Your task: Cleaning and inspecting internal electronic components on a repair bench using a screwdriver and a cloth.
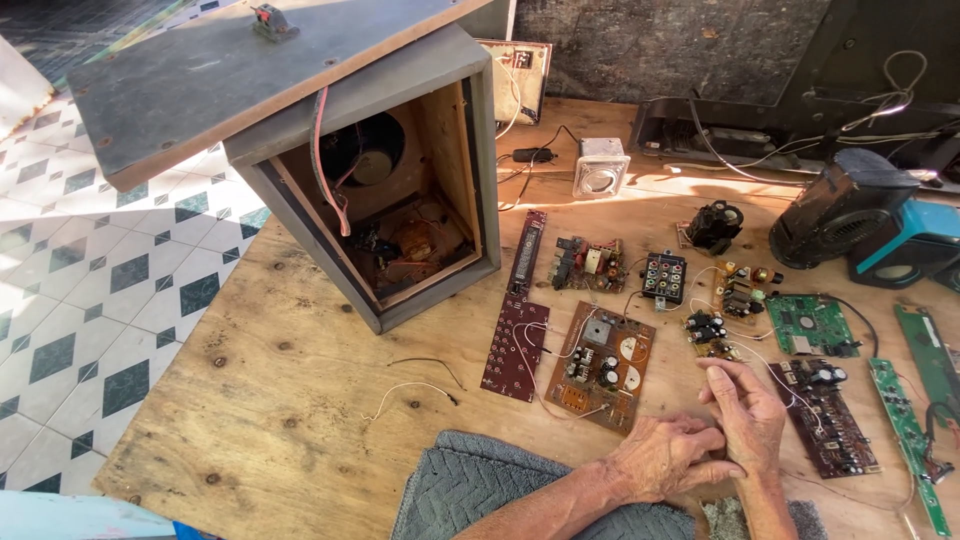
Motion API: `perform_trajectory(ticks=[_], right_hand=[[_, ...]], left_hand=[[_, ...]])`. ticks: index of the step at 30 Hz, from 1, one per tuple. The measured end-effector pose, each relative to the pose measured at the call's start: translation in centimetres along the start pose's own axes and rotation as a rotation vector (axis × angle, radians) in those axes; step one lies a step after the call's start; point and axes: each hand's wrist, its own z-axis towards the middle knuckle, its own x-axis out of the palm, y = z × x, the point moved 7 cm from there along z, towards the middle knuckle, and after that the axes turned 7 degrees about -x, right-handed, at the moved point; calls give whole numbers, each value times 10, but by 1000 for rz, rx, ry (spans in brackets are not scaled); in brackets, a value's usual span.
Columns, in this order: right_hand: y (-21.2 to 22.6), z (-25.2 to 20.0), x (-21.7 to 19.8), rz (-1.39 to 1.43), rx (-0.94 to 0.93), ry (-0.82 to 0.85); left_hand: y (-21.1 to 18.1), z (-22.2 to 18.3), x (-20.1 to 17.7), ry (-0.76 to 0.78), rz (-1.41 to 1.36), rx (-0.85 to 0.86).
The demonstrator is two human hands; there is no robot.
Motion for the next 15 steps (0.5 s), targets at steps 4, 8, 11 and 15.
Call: perform_trajectory(ticks=[4,8,11,15], right_hand=[[-1,1,-1,-11,-16,8],[5,2,1,-2,-34,26],[-4,2,-2,-27,-34,32],[-4,3,-3,-9,-18,28]], left_hand=[[1,0,0,-39,-25,25],[1,1,-1,-35,-20,10],[-2,0,-4,-52,-42,38],[-5,1,-5,-49,-40,39]])
